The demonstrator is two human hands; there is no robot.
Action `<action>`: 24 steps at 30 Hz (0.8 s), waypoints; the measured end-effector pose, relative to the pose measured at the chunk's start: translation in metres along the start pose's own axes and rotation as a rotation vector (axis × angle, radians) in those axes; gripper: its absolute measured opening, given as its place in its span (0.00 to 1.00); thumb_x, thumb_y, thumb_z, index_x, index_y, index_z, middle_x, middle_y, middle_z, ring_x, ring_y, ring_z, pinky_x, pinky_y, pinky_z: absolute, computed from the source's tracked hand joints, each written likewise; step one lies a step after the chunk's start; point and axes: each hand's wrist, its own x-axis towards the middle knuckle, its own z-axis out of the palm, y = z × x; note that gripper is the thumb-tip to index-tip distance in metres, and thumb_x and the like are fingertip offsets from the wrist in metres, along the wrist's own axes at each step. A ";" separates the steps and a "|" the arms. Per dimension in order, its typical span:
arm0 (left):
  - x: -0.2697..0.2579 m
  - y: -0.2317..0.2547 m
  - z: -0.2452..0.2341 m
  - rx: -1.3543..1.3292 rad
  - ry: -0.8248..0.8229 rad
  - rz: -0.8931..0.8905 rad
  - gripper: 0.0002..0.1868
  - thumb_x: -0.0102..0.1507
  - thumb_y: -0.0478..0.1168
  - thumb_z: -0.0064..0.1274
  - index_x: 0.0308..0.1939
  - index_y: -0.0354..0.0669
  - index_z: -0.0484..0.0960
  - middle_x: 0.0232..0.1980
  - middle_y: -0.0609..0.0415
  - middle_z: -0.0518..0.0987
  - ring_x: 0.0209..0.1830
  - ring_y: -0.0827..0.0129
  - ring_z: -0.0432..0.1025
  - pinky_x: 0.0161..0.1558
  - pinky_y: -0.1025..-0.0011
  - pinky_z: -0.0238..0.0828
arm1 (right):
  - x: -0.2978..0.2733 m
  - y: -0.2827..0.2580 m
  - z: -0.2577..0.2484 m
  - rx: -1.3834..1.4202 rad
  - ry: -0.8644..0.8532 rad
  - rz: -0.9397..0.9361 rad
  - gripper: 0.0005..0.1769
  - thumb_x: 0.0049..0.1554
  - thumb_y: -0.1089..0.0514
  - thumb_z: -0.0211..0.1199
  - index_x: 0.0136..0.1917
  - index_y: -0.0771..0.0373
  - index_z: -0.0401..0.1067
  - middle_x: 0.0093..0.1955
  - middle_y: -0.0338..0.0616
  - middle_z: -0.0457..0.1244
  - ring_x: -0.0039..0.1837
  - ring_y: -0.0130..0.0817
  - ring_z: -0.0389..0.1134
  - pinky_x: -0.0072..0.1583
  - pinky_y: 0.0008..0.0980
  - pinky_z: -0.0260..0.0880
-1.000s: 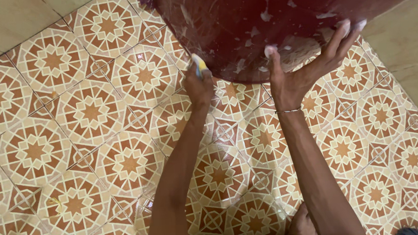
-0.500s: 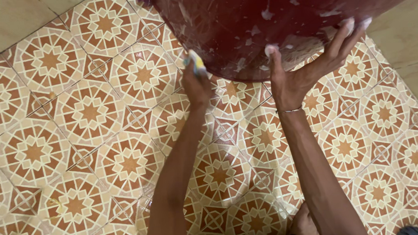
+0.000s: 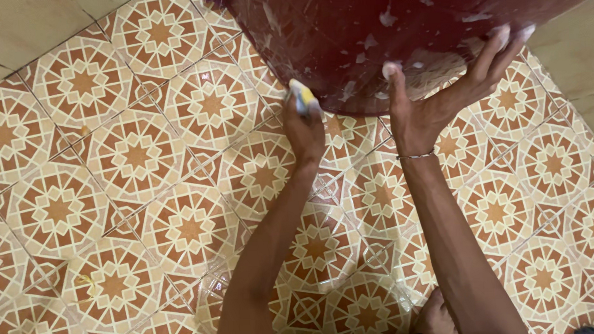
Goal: The person scrubs the side of a large red bucket with a soapy sponge and wipes it with a cloth while sitting on a tiled floor.
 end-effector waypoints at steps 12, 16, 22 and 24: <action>0.016 0.034 0.002 0.226 0.038 -0.106 0.26 0.68 0.37 0.49 0.68 0.27 0.65 0.60 0.40 0.71 0.57 0.53 0.75 0.56 0.63 0.81 | -0.001 0.002 -0.001 -0.001 -0.011 0.002 0.63 0.56 0.27 0.67 0.85 0.40 0.27 0.87 0.38 0.23 0.88 0.39 0.27 0.86 0.49 0.36; 0.012 0.049 0.008 0.118 0.046 -0.099 0.27 0.66 0.35 0.47 0.68 0.28 0.64 0.65 0.40 0.69 0.59 0.54 0.76 0.58 0.66 0.82 | 0.001 0.000 0.001 0.013 0.016 -0.010 0.64 0.59 0.23 0.70 0.86 0.39 0.27 0.87 0.39 0.23 0.87 0.41 0.27 0.86 0.50 0.36; 0.003 0.055 0.006 0.040 -0.014 -0.070 0.26 0.67 0.37 0.49 0.66 0.27 0.63 0.64 0.39 0.68 0.57 0.53 0.76 0.55 0.65 0.82 | 0.003 -0.005 0.001 0.010 0.010 -0.008 0.64 0.57 0.27 0.71 0.85 0.40 0.27 0.87 0.41 0.23 0.87 0.43 0.27 0.85 0.52 0.35; -0.001 0.050 0.011 0.083 0.004 -0.055 0.25 0.67 0.38 0.47 0.66 0.28 0.65 0.64 0.38 0.68 0.59 0.53 0.76 0.55 0.68 0.83 | 0.003 -0.006 0.000 0.003 0.020 0.010 0.67 0.58 0.24 0.74 0.86 0.40 0.28 0.88 0.42 0.23 0.87 0.43 0.27 0.85 0.52 0.35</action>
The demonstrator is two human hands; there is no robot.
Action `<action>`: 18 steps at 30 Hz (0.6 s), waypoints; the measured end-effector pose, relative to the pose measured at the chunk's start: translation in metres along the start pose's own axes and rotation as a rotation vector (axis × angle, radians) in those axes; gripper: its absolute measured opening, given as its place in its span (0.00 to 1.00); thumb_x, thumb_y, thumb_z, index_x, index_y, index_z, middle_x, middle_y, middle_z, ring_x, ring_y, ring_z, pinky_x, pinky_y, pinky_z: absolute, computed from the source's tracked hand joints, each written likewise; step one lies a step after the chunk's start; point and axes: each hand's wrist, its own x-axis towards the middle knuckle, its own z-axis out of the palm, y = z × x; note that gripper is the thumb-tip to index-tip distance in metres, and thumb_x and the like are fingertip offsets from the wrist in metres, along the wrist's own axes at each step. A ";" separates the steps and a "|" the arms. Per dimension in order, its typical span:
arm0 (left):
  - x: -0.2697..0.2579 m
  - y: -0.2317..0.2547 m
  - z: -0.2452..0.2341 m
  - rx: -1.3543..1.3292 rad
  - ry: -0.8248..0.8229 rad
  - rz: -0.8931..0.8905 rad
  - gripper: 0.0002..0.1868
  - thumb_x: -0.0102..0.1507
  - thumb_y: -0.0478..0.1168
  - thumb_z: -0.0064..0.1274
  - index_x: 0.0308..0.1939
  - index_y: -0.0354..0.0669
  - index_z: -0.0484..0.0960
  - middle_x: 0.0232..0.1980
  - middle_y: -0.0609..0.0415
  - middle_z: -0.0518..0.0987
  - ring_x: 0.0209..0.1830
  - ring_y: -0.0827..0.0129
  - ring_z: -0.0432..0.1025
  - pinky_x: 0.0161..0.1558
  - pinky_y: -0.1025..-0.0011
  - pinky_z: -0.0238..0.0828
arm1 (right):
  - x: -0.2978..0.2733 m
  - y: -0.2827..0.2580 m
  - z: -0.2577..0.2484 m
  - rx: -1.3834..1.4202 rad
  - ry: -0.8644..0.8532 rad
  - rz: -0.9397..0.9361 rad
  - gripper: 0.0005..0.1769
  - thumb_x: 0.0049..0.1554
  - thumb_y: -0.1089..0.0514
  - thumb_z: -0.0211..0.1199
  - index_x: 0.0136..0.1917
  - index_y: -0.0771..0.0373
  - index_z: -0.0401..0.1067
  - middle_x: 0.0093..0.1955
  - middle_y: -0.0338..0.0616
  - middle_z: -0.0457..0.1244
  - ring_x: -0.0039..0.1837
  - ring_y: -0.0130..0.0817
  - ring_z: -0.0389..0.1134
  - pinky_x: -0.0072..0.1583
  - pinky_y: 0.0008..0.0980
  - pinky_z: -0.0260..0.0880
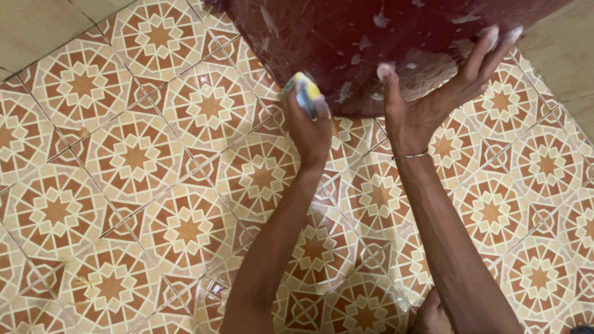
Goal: The person scrubs the side of a large red bucket with a soapy sponge and wipes it with a cloth while sitting on a tiled floor.
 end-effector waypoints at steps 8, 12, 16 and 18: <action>-0.003 -0.021 -0.002 0.307 -0.009 0.205 0.25 0.69 0.42 0.47 0.66 0.27 0.68 0.65 0.35 0.70 0.66 0.46 0.70 0.66 0.54 0.73 | -0.001 -0.002 0.000 0.017 -0.014 0.006 0.66 0.58 0.25 0.72 0.86 0.41 0.28 0.87 0.43 0.24 0.87 0.44 0.28 0.85 0.51 0.36; -0.014 -0.015 -0.003 0.278 -0.089 0.271 0.26 0.70 0.45 0.42 0.65 0.26 0.69 0.67 0.32 0.69 0.68 0.44 0.68 0.67 0.52 0.71 | -0.002 0.001 -0.002 0.018 -0.017 -0.020 0.63 0.58 0.27 0.70 0.85 0.41 0.28 0.86 0.41 0.23 0.87 0.42 0.27 0.86 0.50 0.35; -0.002 -0.021 -0.005 0.264 -0.100 0.072 0.27 0.70 0.46 0.41 0.65 0.26 0.68 0.68 0.34 0.68 0.66 0.48 0.68 0.63 0.56 0.75 | -0.002 -0.001 0.001 0.013 -0.010 -0.010 0.64 0.60 0.24 0.71 0.86 0.40 0.27 0.87 0.40 0.23 0.87 0.42 0.27 0.86 0.50 0.36; -0.002 -0.026 -0.001 0.320 -0.022 0.254 0.25 0.72 0.45 0.39 0.66 0.27 0.70 0.69 0.35 0.67 0.69 0.47 0.68 0.69 0.53 0.72 | -0.001 0.000 -0.001 0.003 -0.008 -0.006 0.66 0.61 0.22 0.73 0.87 0.40 0.27 0.88 0.40 0.23 0.87 0.42 0.27 0.85 0.50 0.36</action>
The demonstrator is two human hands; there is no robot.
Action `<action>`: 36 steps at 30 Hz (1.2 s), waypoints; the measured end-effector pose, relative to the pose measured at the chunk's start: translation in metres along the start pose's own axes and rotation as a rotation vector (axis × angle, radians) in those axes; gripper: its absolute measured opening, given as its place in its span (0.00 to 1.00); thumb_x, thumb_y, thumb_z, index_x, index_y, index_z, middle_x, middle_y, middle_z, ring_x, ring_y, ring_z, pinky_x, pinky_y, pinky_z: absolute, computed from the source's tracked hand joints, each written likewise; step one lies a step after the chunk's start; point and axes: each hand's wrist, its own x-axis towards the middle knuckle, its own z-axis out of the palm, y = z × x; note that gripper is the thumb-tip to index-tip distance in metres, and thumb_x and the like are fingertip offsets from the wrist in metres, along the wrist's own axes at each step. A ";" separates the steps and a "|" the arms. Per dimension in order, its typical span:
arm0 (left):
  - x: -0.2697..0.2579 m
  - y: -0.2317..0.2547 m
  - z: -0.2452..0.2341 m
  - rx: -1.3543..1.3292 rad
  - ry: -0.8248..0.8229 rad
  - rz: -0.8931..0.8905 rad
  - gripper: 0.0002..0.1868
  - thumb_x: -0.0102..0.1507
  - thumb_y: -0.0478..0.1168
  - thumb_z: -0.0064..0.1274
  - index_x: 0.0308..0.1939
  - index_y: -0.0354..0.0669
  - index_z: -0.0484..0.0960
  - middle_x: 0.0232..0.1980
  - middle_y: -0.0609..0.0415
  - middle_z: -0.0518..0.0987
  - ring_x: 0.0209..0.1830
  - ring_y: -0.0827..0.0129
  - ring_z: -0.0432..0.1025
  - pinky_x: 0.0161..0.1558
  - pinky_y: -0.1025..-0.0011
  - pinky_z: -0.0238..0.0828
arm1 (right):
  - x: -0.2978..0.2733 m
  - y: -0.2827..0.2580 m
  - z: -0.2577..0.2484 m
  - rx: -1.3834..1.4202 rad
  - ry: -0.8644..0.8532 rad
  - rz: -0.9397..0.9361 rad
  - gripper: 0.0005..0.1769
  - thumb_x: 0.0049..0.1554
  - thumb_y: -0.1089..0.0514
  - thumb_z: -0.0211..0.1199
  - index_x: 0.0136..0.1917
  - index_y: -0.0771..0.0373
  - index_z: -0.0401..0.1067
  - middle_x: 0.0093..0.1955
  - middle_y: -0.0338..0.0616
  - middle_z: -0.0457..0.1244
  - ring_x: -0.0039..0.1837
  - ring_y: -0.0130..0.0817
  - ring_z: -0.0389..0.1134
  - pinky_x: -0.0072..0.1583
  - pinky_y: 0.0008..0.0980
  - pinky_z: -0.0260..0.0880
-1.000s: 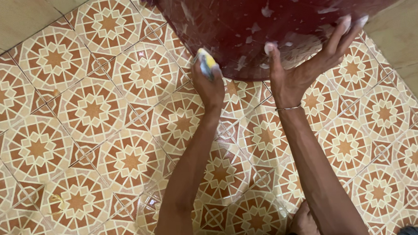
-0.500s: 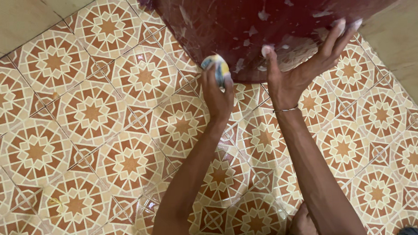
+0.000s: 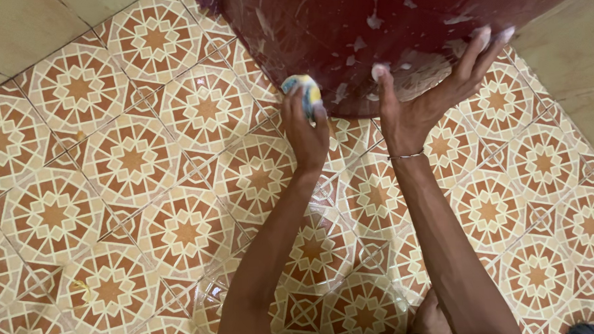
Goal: The person scrubs the side of a large red bucket with a soapy sponge and wipes it with a cloth while sitting on a tiled floor.
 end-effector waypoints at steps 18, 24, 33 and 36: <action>0.024 -0.006 -0.011 -0.097 -0.047 -0.197 0.23 0.66 0.39 0.40 0.63 0.31 0.71 0.70 0.38 0.66 0.68 0.50 0.66 0.54 0.61 0.84 | -0.001 -0.002 -0.002 0.021 -0.009 -0.016 0.63 0.58 0.26 0.69 0.85 0.41 0.27 0.86 0.41 0.23 0.87 0.42 0.26 0.86 0.49 0.35; 0.019 -0.012 -0.021 0.136 -0.025 0.176 0.19 0.66 0.34 0.46 0.61 0.32 0.75 0.66 0.40 0.73 0.69 0.49 0.68 0.67 0.50 0.72 | 0.000 -0.003 0.000 0.019 -0.023 -0.010 0.63 0.59 0.28 0.71 0.85 0.42 0.27 0.86 0.41 0.23 0.87 0.42 0.26 0.86 0.49 0.34; 0.034 -0.011 -0.019 0.112 -0.069 0.009 0.24 0.63 0.30 0.52 0.63 0.31 0.72 0.69 0.36 0.69 0.71 0.42 0.65 0.64 0.53 0.74 | 0.003 -0.006 -0.002 0.032 -0.011 -0.010 0.66 0.57 0.30 0.74 0.87 0.41 0.27 0.88 0.41 0.22 0.87 0.43 0.26 0.85 0.50 0.34; 0.041 -0.011 -0.024 0.096 -0.050 -0.068 0.27 0.61 0.32 0.54 0.64 0.29 0.70 0.69 0.35 0.68 0.69 0.42 0.66 0.64 0.54 0.73 | 0.000 -0.008 -0.004 0.019 -0.031 0.005 0.66 0.58 0.31 0.73 0.87 0.41 0.26 0.86 0.41 0.23 0.87 0.43 0.27 0.85 0.49 0.34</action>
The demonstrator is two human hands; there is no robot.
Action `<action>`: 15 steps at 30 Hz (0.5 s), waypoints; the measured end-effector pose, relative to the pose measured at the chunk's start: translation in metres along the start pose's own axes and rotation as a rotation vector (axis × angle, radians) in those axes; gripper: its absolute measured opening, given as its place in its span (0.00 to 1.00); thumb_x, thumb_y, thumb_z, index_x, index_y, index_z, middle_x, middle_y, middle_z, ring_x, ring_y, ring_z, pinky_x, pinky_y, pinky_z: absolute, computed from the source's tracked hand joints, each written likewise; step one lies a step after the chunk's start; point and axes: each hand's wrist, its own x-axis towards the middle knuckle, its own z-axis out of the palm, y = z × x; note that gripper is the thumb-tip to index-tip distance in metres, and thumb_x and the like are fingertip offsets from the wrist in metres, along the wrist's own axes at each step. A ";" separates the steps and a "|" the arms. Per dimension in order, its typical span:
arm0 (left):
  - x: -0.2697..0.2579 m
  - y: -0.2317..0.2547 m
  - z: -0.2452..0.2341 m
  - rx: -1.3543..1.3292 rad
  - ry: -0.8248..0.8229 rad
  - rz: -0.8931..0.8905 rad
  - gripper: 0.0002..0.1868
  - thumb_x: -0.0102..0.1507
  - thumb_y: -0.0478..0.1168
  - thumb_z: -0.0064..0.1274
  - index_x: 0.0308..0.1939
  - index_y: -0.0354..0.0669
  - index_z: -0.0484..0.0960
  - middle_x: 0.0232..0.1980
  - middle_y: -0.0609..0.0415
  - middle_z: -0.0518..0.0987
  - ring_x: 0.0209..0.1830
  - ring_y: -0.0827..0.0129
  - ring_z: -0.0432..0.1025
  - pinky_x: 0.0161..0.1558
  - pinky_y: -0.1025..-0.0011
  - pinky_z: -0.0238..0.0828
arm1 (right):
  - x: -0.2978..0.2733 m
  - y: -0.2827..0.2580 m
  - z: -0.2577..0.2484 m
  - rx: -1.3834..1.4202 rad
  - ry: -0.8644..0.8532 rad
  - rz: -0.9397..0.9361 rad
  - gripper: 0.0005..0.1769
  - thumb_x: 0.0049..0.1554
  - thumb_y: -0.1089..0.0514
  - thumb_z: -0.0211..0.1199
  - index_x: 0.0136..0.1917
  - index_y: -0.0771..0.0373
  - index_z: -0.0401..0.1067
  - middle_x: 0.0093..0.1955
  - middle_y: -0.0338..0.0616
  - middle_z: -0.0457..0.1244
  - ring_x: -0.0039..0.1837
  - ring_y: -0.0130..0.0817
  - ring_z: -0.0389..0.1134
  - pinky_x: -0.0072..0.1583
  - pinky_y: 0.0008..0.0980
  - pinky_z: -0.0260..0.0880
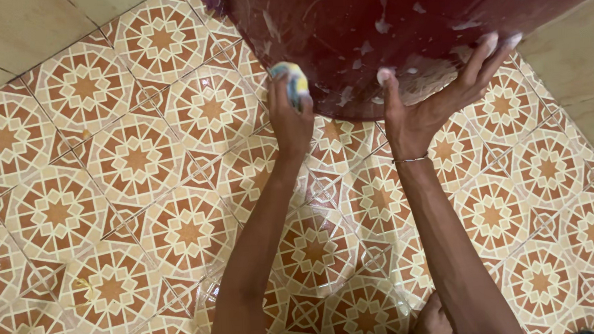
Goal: The person scrubs the side of a large red bucket with a soapy sponge and wipes it with a cloth while sitting on a tiled floor.
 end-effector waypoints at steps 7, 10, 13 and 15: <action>-0.030 -0.006 0.019 0.006 -0.008 0.184 0.21 0.68 0.33 0.50 0.65 0.29 0.72 0.69 0.38 0.69 0.68 0.48 0.69 0.67 0.57 0.77 | 0.001 0.004 0.002 -0.011 0.010 -0.011 0.65 0.57 0.30 0.73 0.86 0.41 0.27 0.87 0.42 0.23 0.87 0.42 0.27 0.85 0.49 0.33; -0.041 -0.006 0.018 0.090 -0.069 0.237 0.20 0.64 0.36 0.55 0.59 0.30 0.76 0.65 0.37 0.69 0.64 0.46 0.69 0.63 0.54 0.75 | 0.000 0.006 0.003 -0.031 0.012 0.004 0.67 0.59 0.28 0.76 0.86 0.42 0.27 0.88 0.44 0.23 0.87 0.44 0.27 0.84 0.51 0.32; -0.042 0.003 0.026 -0.056 0.030 0.094 0.21 0.66 0.35 0.51 0.61 0.26 0.73 0.67 0.37 0.69 0.67 0.48 0.69 0.66 0.56 0.74 | 0.000 0.010 -0.004 0.042 -0.008 -0.023 0.63 0.59 0.33 0.72 0.87 0.41 0.28 0.88 0.45 0.23 0.87 0.45 0.28 0.85 0.50 0.38; -0.051 0.010 0.034 -0.028 -0.033 0.037 0.21 0.67 0.35 0.50 0.62 0.27 0.73 0.67 0.35 0.68 0.67 0.48 0.67 0.64 0.59 0.73 | 0.001 0.014 -0.008 0.100 -0.035 -0.040 0.61 0.58 0.36 0.68 0.87 0.41 0.29 0.88 0.46 0.22 0.87 0.45 0.29 0.86 0.48 0.43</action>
